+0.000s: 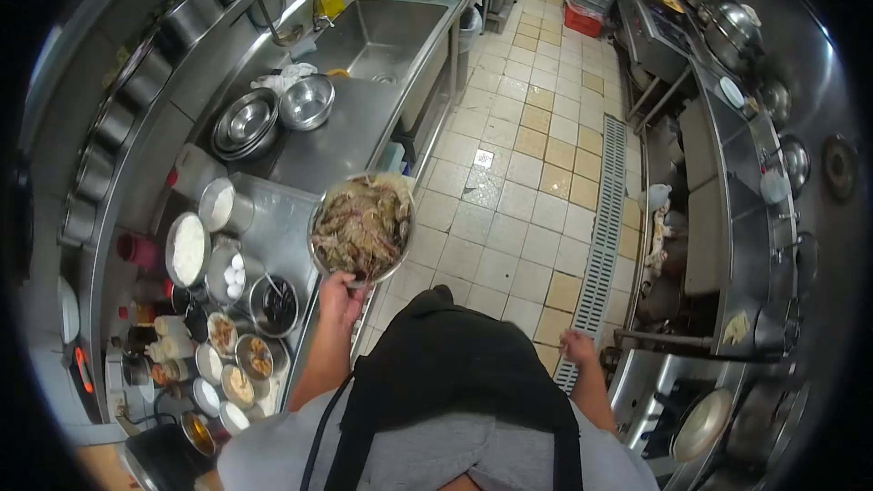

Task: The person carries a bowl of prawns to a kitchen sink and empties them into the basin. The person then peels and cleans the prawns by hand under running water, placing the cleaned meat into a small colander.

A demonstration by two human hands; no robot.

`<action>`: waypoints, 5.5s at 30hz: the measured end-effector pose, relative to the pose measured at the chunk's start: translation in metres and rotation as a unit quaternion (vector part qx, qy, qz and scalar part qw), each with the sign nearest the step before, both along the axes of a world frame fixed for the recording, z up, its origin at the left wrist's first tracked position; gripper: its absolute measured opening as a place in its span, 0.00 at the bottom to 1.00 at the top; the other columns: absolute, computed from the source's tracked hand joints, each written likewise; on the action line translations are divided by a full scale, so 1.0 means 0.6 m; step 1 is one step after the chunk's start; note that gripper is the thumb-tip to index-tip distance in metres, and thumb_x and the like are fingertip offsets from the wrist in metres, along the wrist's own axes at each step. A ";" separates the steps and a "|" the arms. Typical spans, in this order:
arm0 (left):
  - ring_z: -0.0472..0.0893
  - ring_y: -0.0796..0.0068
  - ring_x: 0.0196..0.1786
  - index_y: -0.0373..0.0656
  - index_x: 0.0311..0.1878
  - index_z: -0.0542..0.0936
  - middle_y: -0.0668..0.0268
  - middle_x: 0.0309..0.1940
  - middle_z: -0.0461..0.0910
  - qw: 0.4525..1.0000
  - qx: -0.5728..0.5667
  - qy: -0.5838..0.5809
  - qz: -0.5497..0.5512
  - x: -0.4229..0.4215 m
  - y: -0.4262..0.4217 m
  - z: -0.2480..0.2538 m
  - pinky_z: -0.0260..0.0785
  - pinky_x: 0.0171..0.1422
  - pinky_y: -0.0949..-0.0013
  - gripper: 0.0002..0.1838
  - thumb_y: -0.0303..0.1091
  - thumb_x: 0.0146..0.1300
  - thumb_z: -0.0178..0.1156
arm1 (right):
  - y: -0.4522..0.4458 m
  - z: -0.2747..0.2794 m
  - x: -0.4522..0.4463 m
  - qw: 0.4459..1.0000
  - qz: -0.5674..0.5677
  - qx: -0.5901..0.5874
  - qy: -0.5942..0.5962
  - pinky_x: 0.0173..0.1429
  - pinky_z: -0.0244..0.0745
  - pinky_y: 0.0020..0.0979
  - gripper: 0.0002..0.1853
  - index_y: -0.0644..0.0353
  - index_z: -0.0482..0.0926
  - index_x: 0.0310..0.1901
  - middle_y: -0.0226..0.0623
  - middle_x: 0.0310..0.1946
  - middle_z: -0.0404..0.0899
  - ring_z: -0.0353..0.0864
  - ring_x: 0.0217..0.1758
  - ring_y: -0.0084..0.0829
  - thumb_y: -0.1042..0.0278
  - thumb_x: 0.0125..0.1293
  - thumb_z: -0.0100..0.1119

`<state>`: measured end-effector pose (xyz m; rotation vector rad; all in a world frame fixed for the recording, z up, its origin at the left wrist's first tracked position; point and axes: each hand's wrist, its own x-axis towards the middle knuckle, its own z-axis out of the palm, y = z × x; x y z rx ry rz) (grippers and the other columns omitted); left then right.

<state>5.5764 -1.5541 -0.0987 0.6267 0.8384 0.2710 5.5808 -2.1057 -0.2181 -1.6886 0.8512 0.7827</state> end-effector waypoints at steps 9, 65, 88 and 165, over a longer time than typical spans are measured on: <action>0.81 0.50 0.41 0.27 0.49 0.70 0.49 0.44 0.77 0.997 0.021 -0.071 0.020 0.401 0.024 0.041 0.81 0.44 0.50 0.20 0.20 0.50 0.49 | -0.122 -0.182 0.023 0.957 0.267 -0.108 -0.034 0.30 0.76 0.39 0.09 0.56 0.79 0.43 0.35 0.26 0.78 0.80 0.30 0.32 0.65 0.64 0.54; 0.77 0.47 0.52 0.50 0.63 0.58 0.52 0.55 0.69 0.928 -0.018 0.079 0.363 1.160 0.161 -0.114 0.79 0.47 0.42 0.30 0.21 0.59 0.52 | 0.714 0.197 1.816 0.712 0.664 0.082 -0.214 0.50 0.76 0.31 0.19 0.66 0.73 0.57 0.41 0.40 0.82 0.81 0.44 0.29 0.68 0.67 0.59; 0.80 0.58 0.49 0.46 0.62 0.64 0.57 0.55 0.74 0.937 0.091 -0.047 0.335 1.470 0.411 -0.035 0.79 0.41 0.54 0.23 0.28 0.64 0.57 | 0.945 0.280 1.844 0.636 0.738 0.173 -0.147 0.52 0.73 0.26 0.17 0.63 0.74 0.57 0.32 0.41 0.81 0.78 0.47 0.23 0.71 0.68 0.59; 0.78 0.71 0.43 0.31 0.53 0.73 0.58 0.43 0.79 0.743 0.262 0.277 0.550 0.899 0.176 -0.096 0.71 0.51 0.68 0.20 0.27 0.56 0.58 | 1.362 -0.192 1.447 0.368 0.909 0.000 -0.196 0.69 0.64 0.44 0.20 0.51 0.74 0.57 0.42 0.56 0.75 0.70 0.63 0.43 0.58 0.65 0.57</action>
